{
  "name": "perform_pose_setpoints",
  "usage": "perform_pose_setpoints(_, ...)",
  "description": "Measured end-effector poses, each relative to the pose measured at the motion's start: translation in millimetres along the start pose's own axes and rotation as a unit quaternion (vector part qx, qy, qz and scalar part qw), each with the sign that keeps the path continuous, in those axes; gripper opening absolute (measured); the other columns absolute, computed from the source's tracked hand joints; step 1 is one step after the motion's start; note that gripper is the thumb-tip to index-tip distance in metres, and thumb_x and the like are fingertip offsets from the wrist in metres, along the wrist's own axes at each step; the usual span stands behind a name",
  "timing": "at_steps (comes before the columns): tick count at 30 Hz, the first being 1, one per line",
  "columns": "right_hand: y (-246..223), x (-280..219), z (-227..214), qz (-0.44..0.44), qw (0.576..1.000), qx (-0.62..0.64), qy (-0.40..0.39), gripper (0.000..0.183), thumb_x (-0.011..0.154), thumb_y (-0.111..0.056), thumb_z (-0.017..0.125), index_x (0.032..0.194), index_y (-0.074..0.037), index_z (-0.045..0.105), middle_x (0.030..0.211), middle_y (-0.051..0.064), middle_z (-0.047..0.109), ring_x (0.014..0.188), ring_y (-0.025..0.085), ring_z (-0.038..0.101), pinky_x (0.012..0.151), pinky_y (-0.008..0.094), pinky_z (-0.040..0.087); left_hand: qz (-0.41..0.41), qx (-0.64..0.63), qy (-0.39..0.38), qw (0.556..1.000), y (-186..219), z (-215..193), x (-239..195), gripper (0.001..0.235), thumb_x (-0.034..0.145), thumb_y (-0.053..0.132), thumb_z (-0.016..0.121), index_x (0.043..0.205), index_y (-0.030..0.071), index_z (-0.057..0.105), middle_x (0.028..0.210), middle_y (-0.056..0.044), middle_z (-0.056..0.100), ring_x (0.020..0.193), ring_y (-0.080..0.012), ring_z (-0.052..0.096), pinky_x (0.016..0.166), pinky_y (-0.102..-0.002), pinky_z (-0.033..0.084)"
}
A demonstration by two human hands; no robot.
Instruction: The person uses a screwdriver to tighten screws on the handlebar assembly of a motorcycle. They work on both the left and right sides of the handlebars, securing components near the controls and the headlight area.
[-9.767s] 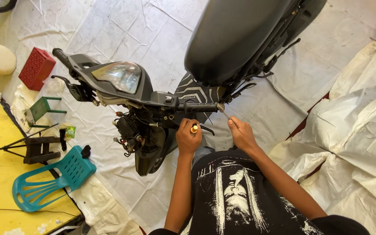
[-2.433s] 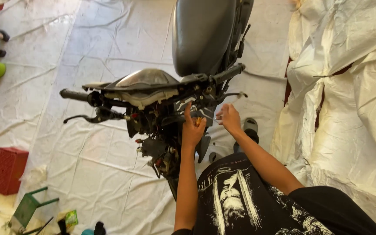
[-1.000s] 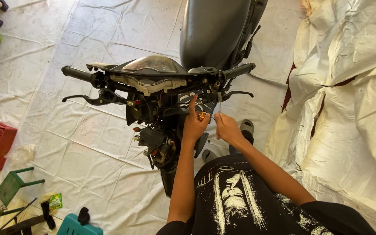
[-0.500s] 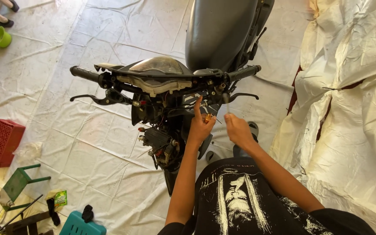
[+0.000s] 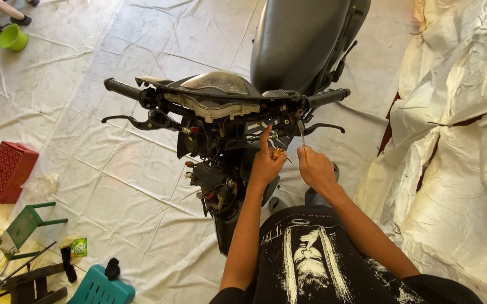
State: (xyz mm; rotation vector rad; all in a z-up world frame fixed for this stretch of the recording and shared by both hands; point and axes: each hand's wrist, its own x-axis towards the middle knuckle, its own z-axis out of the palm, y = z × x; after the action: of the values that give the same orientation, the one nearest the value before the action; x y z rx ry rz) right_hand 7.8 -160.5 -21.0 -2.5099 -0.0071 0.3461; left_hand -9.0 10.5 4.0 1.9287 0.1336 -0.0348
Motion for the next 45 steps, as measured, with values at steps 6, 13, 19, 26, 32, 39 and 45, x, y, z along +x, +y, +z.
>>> perform_pose_setpoints(6,14,-5,8,-0.05,0.988,-0.128,0.076,0.05,0.109,-0.056,0.03,0.091,-0.014,0.052,0.068,0.023,0.067,0.075,0.045,0.073,0.071,0.055,0.057,0.002,0.016,-0.005,1.0,-4,-1,3,0.085,0.084,0.023,0.067,0.159,0.03,0.027,0.073,-0.013,0.068,0.073,-0.0396,0.07,0.074,-0.049,0.051)
perform_pose_setpoints(13,1,-2,4,-0.112,0.981,-0.129,0.089,0.047,0.113,-0.05,0.029,0.086,-0.018,0.05,0.064,0.024,0.064,0.071,0.042,0.073,0.066,0.049,0.059,0.007,0.05,-0.005,0.999,-2,-9,4,0.084,0.084,0.025,0.066,0.158,0.034,0.027,0.074,-0.015,0.069,0.077,-0.0429,0.071,0.075,-0.051,0.051)
perform_pose_setpoints(19,9,-1,22,0.034,0.999,0.0,-0.014,0.061,0.108,-0.062,0.023,0.093,-0.013,0.057,0.081,0.03,0.071,0.092,0.05,0.071,0.081,0.059,0.053,-0.006,0.031,-0.001,0.999,-2,-6,3,0.084,0.083,0.026,0.066,0.158,0.034,0.029,0.072,-0.014,0.067,0.075,-0.0423,0.07,0.075,-0.049,0.051)
perform_pose_setpoints(26,-8,-8,4,-0.081,0.986,-0.12,0.081,0.05,0.111,-0.056,0.027,0.086,-0.019,0.051,0.063,0.021,0.065,0.072,0.041,0.073,0.065,0.049,0.057,-0.017,0.067,-0.019,0.997,5,-13,1,0.083,0.084,0.03,0.065,0.157,0.041,0.027,0.074,-0.014,0.069,0.08,-0.0443,0.071,0.077,-0.052,0.05)
perform_pose_setpoints(32,-28,-2,5,-0.054,0.996,-0.072,0.021,0.053,0.109,-0.06,0.025,0.09,-0.018,0.052,0.068,0.025,0.067,0.078,0.047,0.072,0.073,0.056,0.056,-0.026,0.053,-0.013,0.998,7,-10,2,0.083,0.083,0.032,0.065,0.156,0.04,0.027,0.077,-0.017,0.069,0.084,-0.0454,0.071,0.079,-0.054,0.05)
perform_pose_setpoints(39,-33,-19,-2,-0.062,0.996,-0.068,0.01,0.049,0.109,-0.057,0.03,0.089,-0.019,0.053,0.069,0.025,0.066,0.079,0.046,0.072,0.074,0.056,0.057,-0.032,0.062,-0.012,0.997,10,-13,1,0.084,0.081,0.033,0.064,0.155,0.042,0.028,0.078,-0.017,0.069,0.087,-0.0456,0.071,0.079,-0.055,0.05)
perform_pose_setpoints(45,-35,4,-8,-0.06,0.996,-0.06,0.001,0.053,0.109,-0.059,0.028,0.092,-0.018,0.058,0.07,0.024,0.069,0.08,0.046,0.072,0.075,0.056,0.056,-0.037,0.058,0.0,0.998,9,-10,-2,0.084,0.081,0.033,0.065,0.156,0.041,0.029,0.076,-0.016,0.069,0.086,-0.0458,0.071,0.079,-0.056,0.05)
